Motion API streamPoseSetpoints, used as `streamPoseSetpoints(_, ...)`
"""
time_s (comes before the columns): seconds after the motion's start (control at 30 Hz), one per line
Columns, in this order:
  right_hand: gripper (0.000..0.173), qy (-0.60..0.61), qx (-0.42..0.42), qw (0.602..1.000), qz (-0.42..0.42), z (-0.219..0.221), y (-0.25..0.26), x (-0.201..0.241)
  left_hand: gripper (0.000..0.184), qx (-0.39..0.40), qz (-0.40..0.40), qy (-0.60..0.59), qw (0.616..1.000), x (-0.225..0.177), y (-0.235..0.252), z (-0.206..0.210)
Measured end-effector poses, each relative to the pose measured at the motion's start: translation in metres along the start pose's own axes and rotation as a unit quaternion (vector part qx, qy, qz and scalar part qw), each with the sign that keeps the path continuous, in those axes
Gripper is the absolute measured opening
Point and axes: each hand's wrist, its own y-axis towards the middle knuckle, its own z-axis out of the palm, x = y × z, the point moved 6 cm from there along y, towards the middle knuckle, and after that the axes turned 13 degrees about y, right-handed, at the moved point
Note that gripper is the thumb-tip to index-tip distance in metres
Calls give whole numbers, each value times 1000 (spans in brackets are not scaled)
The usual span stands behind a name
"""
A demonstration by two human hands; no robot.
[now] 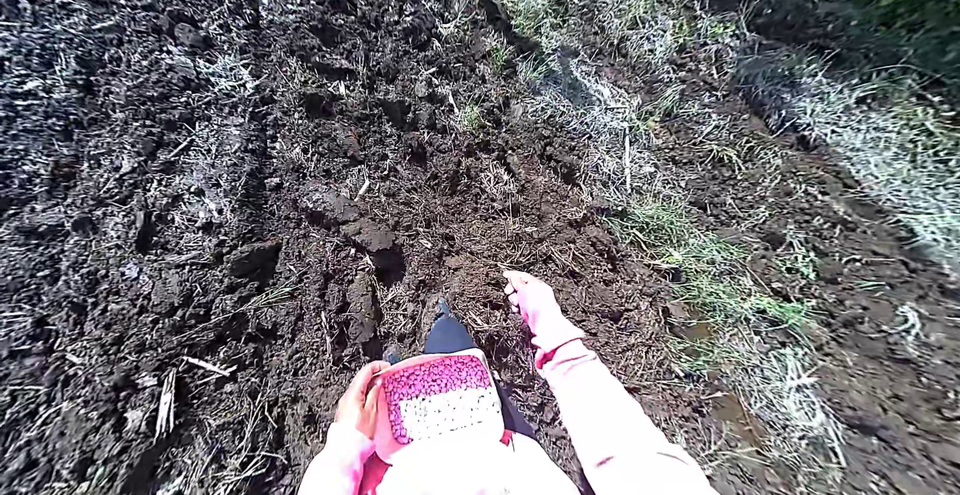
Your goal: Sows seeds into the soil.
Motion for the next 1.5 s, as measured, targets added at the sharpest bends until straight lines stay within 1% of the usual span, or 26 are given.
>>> streamPoseSetpoints(0.1,32,1,-25,1000,-15,6,25,39,30,9,-7,4,1000,-13,13,3)
streamPoseSetpoints(0.17,31,-10,-31,999,-12,5,37,52,30,33,-15,16,999,-27,29,7)
streamPoseSetpoints(0.23,30,-7,-28,1000,-6,1,51,55,30,61,-20,32,997,-45,51,7)
streamPoseSetpoints(0.37,29,33,-14,999,14,-13,80,55,31,82,-16,68,994,-87,101,-2)
streamPoseSetpoints(0.47,29,56,-17,998,27,-24,103,53,34,108,-9,118,987,-118,139,-11)
streamPoseSetpoints(0.57,30,79,-23,996,40,-35,120,53,35,105,16,142,984,-142,170,-11)
streamPoseSetpoints(0.7,27,91,-36,994,50,-48,122,58,37,108,40,140,983,-173,192,-7)
streamPoseSetpoints(0.8,29,75,-35,995,53,-62,123,67,38,128,52,133,981,-192,204,0)
streamPoseSetpoints(0.9,28,68,-50,995,44,-80,123,77,38,138,83,111,981,-208,212,11)
streamPoseSetpoints(1.0,31,41,-65,996,39,-99,122,83,38,165,124,108,972,-228,223,25)
streamPoseSetpoints(1.1,32,51,-68,996,38,-117,120,74,38,200,158,126,959,-247,233,36)
streamPoseSetpoints(1.17,32,74,-79,993,44,-126,117,65,37,210,172,135,953,-255,240,40)
streamPoseSetpoints(1.23,32,90,-86,990,61,-131,112,58,37,223,166,147,949,-258,242,39)
streamPoseSetpoints(1.3,32,101,-92,988,74,-133,121,49,37,228,153,147,950,-254,245,38)
streamPoseSetpoints(1.4,30,99,-103,988,67,-121,134,45,36,218,156,123,956,-242,252,36)
streamPoseSetpoints(1.47,30,70,-101,990,71,-113,130,40,35,213,158,114,957,-235,246,41)
streamPoseSetpoints(1.5,31,51,-87,992,79,-107,128,41,34,211,146,117,959,-233,244,42)
